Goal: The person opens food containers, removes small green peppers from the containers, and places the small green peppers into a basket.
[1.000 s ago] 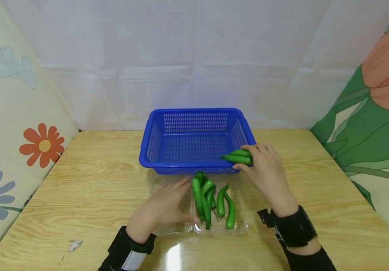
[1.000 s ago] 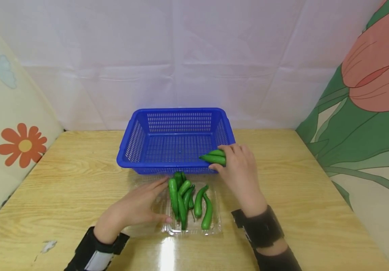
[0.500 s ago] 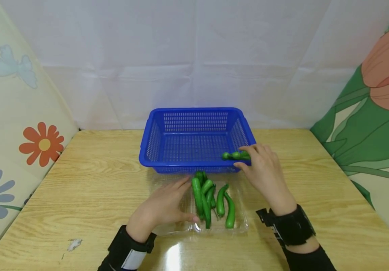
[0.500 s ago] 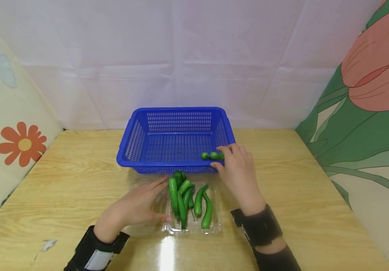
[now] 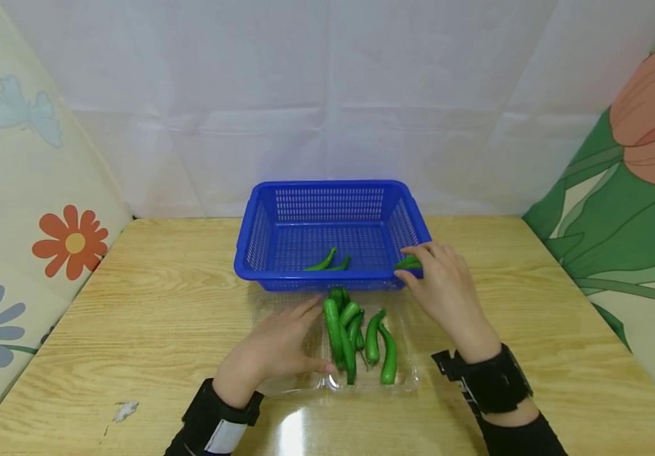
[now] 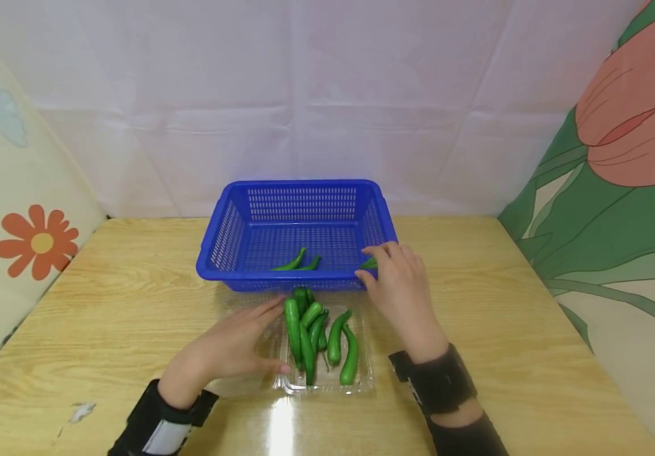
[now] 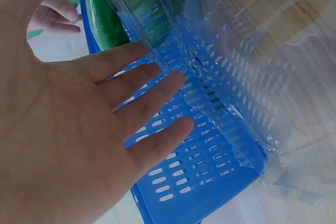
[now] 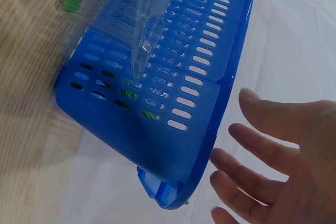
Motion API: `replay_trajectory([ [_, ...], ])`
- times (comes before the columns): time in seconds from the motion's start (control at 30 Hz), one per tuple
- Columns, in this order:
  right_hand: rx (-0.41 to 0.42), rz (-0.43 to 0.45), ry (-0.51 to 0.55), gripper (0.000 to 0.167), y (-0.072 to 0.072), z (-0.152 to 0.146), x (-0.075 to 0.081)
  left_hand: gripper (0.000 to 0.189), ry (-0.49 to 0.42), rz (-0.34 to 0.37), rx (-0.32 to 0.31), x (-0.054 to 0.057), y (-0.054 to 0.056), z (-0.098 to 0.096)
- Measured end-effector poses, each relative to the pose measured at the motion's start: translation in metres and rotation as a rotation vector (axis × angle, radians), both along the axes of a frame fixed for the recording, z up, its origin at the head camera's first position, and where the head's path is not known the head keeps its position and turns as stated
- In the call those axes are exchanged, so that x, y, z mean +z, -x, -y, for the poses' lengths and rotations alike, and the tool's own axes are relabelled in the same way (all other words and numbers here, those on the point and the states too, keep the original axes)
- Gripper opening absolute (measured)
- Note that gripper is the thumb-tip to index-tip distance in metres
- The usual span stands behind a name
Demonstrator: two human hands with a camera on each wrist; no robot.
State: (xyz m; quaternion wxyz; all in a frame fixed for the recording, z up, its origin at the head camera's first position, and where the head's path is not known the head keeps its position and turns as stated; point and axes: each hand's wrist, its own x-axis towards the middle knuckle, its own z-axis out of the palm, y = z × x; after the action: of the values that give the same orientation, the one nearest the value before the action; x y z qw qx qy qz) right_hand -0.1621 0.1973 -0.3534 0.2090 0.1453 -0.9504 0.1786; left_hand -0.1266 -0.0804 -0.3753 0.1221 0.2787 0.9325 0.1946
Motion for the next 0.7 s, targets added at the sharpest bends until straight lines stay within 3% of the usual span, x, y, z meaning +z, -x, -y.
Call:
replay_trajectory([
  [0.37, 0.088, -0.086, 0.029, 0.034, 0.0001, 0.0031, 0.0013, 0.102, -0.003, 0.009, 0.002, 0.0007, -0.0001, -0.0003],
  [0.7, 0.179, -0.106, 0.027, 0.032, -0.0024, 0.0054, 0.0059, 0.102, 0.004, 0.008, 0.004, 0.0008, 0.0005, -0.0003],
])
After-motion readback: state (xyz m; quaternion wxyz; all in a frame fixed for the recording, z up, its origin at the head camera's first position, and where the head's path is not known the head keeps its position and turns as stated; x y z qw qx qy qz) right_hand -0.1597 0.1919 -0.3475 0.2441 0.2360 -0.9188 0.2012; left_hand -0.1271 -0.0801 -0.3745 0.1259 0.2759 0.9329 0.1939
